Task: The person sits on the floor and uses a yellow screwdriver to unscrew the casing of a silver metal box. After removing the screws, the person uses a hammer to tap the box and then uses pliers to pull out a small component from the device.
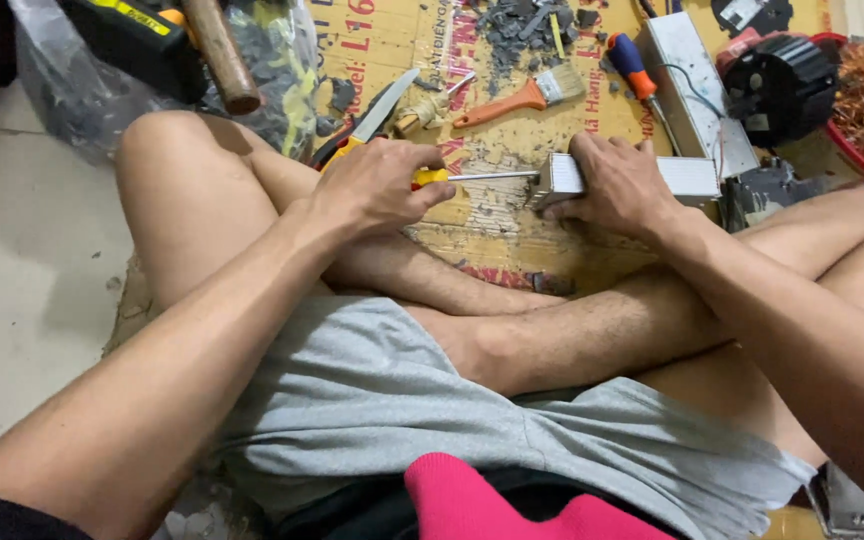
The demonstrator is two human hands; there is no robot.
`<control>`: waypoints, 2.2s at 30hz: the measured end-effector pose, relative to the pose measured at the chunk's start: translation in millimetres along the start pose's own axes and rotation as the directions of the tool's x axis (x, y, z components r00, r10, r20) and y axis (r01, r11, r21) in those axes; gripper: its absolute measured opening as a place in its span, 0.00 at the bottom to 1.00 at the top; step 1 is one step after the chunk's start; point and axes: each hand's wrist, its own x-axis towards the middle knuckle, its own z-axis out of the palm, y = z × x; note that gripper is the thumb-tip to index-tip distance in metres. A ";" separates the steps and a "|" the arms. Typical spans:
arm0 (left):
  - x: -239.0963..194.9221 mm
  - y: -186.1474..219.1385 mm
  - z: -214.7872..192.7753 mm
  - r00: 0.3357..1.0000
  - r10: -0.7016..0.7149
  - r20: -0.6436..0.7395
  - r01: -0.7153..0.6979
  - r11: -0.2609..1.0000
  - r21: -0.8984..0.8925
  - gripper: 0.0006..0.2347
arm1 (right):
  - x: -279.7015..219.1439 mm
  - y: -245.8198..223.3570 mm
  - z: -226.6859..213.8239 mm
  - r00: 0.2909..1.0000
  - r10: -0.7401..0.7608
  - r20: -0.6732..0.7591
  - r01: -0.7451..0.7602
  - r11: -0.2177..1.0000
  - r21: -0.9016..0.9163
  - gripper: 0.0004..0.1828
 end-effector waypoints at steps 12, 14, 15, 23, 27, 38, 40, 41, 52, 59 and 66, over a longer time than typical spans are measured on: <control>-14.8 11.9 -0.8 0.998 -0.004 0.066 0.009 0.997 -0.073 0.16 | 0.5 -6.3 -2.9 1.000 0.004 -0.003 -0.004 0.999 -0.035 0.43; -16.2 12.1 1.8 0.999 0.040 0.012 -0.038 0.993 -0.110 0.16 | 0.9 -5.4 -0.8 1.000 0.004 -0.001 -0.004 0.999 -0.047 0.43; -14.8 10.6 3.7 0.999 0.041 0.014 -0.039 0.993 -0.109 0.16 | -0.3 -6.0 -1.8 1.000 0.006 -0.001 -0.006 0.999 -0.045 0.43; -14.8 10.1 6.1 1.000 0.018 -0.005 -0.018 0.997 -0.073 0.14 | -1.9 -4.3 1.1 0.999 -0.007 -0.039 0.005 0.999 -0.032 0.46; -13.3 7.8 4.7 0.999 0.047 0.013 -0.046 0.998 -0.039 0.15 | -1.3 -9.6 -3.4 0.999 0.026 -0.027 -0.028 0.997 -0.073 0.42; 8.0 -3.1 16.8 0.995 -0.030 0.098 0.033 0.999 -0.029 0.17 | -1.4 -9.0 -3.2 1.000 -0.004 -0.010 0.003 0.998 -0.068 0.44; 12.8 -1.3 10.2 0.993 -0.024 0.114 0.030 0.999 -0.044 0.17 | -1.4 -10.3 -4.5 1.000 -0.017 -0.018 0.016 0.997 -0.070 0.43; 15.5 -0.8 7.3 0.991 -0.019 0.131 0.027 0.998 -0.059 0.18 | -0.9 -10.8 -4.8 0.999 -0.031 -0.025 0.029 0.997 -0.073 0.42; 44.5 -9.1 -4.7 0.694 -0.186 0.695 0.610 0.664 -0.432 0.19 | -3.4 -10.7 -4.8 0.997 -0.070 -0.034 0.067 0.993 -0.096 0.38; 19.3 -20.0 7.1 0.914 0.404 0.033 -0.405 0.909 0.097 0.12 | -2.1 -10.4 -4.1 0.993 -0.096 -0.063 0.087 0.987 -0.132 0.39; 37.4 -10.9 2.9 0.933 0.301 0.197 -0.256 0.940 -0.225 0.10 | -9.1 -12.4 -9.5 0.993 -0.117 -0.032 0.111 0.983 -0.150 0.36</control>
